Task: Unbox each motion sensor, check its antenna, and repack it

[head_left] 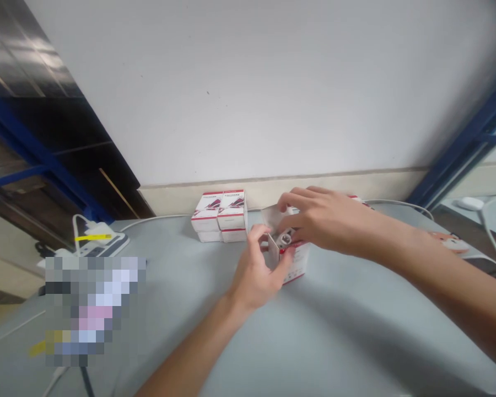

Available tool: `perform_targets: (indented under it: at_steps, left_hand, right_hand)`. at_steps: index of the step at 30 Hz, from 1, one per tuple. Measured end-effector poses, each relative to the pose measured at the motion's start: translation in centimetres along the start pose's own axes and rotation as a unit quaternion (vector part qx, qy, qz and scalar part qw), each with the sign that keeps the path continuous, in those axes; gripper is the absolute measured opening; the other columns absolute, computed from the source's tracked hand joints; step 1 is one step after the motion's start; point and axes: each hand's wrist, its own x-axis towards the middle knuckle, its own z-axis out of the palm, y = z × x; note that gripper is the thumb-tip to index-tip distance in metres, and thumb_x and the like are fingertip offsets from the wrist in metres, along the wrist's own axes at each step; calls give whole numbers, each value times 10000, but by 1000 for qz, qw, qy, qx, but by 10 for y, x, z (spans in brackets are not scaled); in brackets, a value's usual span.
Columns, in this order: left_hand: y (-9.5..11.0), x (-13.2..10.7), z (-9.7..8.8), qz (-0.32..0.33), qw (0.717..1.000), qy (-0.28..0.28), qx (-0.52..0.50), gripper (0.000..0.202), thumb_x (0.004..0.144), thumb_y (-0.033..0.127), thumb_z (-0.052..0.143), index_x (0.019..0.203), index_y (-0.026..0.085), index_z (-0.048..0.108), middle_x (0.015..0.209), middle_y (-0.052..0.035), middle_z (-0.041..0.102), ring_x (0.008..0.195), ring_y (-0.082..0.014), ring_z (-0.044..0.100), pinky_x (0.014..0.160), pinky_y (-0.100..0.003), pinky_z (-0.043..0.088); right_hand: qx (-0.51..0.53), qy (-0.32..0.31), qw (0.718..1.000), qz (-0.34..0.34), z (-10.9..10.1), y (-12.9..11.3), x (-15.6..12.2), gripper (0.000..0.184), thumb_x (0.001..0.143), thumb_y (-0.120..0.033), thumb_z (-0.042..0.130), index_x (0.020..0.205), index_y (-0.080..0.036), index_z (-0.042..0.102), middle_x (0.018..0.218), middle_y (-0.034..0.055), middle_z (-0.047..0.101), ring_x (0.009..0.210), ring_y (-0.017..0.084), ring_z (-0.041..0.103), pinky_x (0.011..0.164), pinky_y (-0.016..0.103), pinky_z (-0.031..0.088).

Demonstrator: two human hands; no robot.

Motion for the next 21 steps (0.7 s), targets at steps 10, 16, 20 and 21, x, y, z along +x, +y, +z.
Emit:
perform_targets:
  at_steps: [10, 16, 20, 21]
  left_hand:
    - [1, 0, -1, -3, 1000, -17, 8, 550, 978, 280, 684, 1393, 308, 325, 1245, -70, 608, 1002, -186, 691, 881, -393, 604]
    - [-1, 4, -4, 14, 999, -23, 26, 549, 991, 292, 664, 1417, 306, 318, 1298, -92, 587, 1006, -186, 682, 912, -405, 596]
    - [1, 6, -6, 29, 998, -26, 48, 510, 1005, 291, 642, 1424, 304, 350, 1207, -67, 599, 984, -182, 670, 893, -383, 592]
    - [1, 6, -6, 30, 998, -28, 49, 508, 1009, 288, 637, 1429, 305, 351, 1188, -61, 600, 978, -180, 670, 887, -376, 591]
  right_hand:
    - [131, -46, 987, 81, -5, -11, 4, 107, 973, -217, 672, 1017, -265, 757, 990, 37, 718, 884, 222, 638, 726, 329, 444]
    - [146, -2, 982, 116, -2, -10, -7, 187, 1026, -233, 618, 1113, -292, 772, 1153, 52, 689, 921, 209, 650, 772, 351, 486]
    - [130, 88, 975, 157, 1, -12, -31, 269, 1092, -380, 518, 1063, -252, 753, 1236, 102, 657, 1034, 250, 646, 834, 392, 509]
    - [111, 89, 977, 161, 1, -14, -36, 304, 1092, -419, 514, 1018, -251, 756, 1233, 108, 654, 1050, 267, 639, 855, 418, 508]
